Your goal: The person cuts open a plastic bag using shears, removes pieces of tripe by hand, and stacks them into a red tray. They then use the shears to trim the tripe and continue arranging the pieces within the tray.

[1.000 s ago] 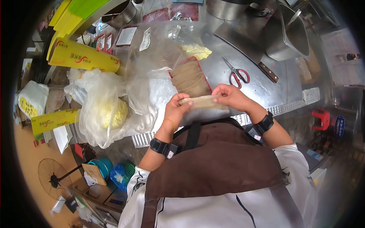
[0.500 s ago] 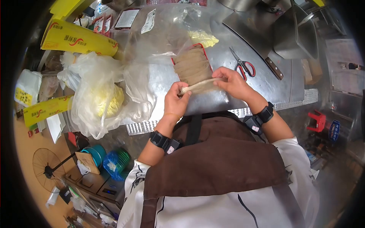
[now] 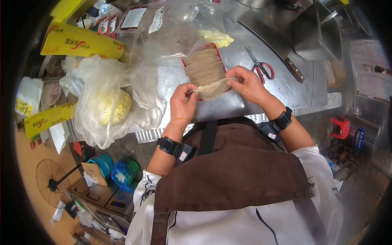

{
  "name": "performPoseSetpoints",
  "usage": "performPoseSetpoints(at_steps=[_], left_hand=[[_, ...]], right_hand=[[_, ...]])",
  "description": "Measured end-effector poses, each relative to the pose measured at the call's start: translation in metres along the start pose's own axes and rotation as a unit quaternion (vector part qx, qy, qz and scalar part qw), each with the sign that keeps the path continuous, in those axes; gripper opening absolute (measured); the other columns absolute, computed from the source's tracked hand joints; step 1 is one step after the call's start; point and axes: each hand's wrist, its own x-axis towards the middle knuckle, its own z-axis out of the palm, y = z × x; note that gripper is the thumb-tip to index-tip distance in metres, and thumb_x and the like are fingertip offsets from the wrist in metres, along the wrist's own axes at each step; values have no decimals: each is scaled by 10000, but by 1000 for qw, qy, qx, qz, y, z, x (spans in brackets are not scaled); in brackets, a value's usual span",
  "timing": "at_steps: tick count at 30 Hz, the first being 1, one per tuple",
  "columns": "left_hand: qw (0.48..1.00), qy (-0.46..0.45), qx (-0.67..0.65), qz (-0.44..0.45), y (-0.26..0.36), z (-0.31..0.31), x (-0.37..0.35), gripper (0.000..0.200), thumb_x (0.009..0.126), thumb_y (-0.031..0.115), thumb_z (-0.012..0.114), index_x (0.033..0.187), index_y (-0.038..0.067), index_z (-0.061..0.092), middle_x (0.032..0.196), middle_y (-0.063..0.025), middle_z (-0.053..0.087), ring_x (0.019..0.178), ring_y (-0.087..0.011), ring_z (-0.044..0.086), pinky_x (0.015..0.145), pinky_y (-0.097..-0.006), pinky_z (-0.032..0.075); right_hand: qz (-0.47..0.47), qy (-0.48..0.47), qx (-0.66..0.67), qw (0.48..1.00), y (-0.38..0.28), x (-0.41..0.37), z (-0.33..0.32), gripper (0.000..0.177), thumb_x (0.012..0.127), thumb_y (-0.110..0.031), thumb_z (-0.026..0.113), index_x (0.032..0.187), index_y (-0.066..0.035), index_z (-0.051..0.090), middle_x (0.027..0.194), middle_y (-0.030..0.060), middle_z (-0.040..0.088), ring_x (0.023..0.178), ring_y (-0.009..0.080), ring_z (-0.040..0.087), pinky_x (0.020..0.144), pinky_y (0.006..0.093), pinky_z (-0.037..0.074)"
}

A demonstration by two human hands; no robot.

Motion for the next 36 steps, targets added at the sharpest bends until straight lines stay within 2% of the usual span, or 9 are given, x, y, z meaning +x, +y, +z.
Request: performPoseSetpoints(at_steps=[4,7,10,14,17,20,25,31,36], left_hand=[[1000,-14,-5,0,3,-2,2,142,801,-16,657,937,23,650,886,-94,648,753,-186,643,705,-291,518],[999,-13,15,35,5,-6,-1,134,798,-13,660,928,20,652,889,-91,650,753,-188,641,714,-292,517],[998,0,-1,69,1,-11,0,127,800,-8,660,924,19,654,890,-89,652,755,-188,641,723,-290,516],[997,-7,-10,80,5,-13,0,116,810,-1,653,924,19,657,885,-87,657,757,-186,641,731,-288,516],[998,-60,-13,-26,5,-13,-2,105,838,7,658,941,24,671,888,-25,675,829,-96,614,787,-252,503],[998,-58,-15,-31,1,-11,-3,112,821,16,653,933,26,662,881,-84,668,758,-182,643,723,-287,517],[997,-56,44,31,-7,-6,-1,109,823,27,658,931,39,658,877,-94,668,744,-186,643,704,-294,518],[999,-51,12,-11,3,-6,-1,129,823,52,675,948,39,645,870,-96,667,741,-195,646,709,-293,519],[997,-69,21,-31,-1,-9,-2,133,817,70,692,942,40,661,878,-92,665,760,-199,648,722,-298,520]], right_hand=[[-45,1,-39,998,-10,0,-1,141,862,-42,643,998,-19,612,971,51,590,899,144,608,777,269,491],[-28,-25,-82,996,-15,-2,-4,121,862,-38,642,978,-17,612,955,43,576,866,132,590,775,265,485],[-79,-14,-68,994,-14,-5,-4,105,862,-38,643,961,-18,614,943,34,567,848,119,576,771,261,479],[-51,-26,-41,997,-12,-5,-6,99,863,-40,642,956,-23,615,942,25,574,861,114,576,780,258,479],[-24,-32,-35,999,-7,-5,-7,97,862,-36,641,955,-24,616,940,24,581,870,112,578,788,256,481],[-2,-34,-25,999,-2,-6,-6,99,860,-33,642,955,-21,617,940,31,587,875,112,584,794,255,482],[-10,-37,-42,998,2,-4,-5,108,850,-27,648,954,-20,616,940,49,592,866,124,596,789,261,485],[-102,3,-78,992,2,0,-7,102,829,-13,642,924,-28,607,885,63,578,837,182,599,754,293,489],[-227,28,-232,945,5,8,-7,105,798,-1,634,886,-37,590,865,88,574,807,267,575,724,351,486]])
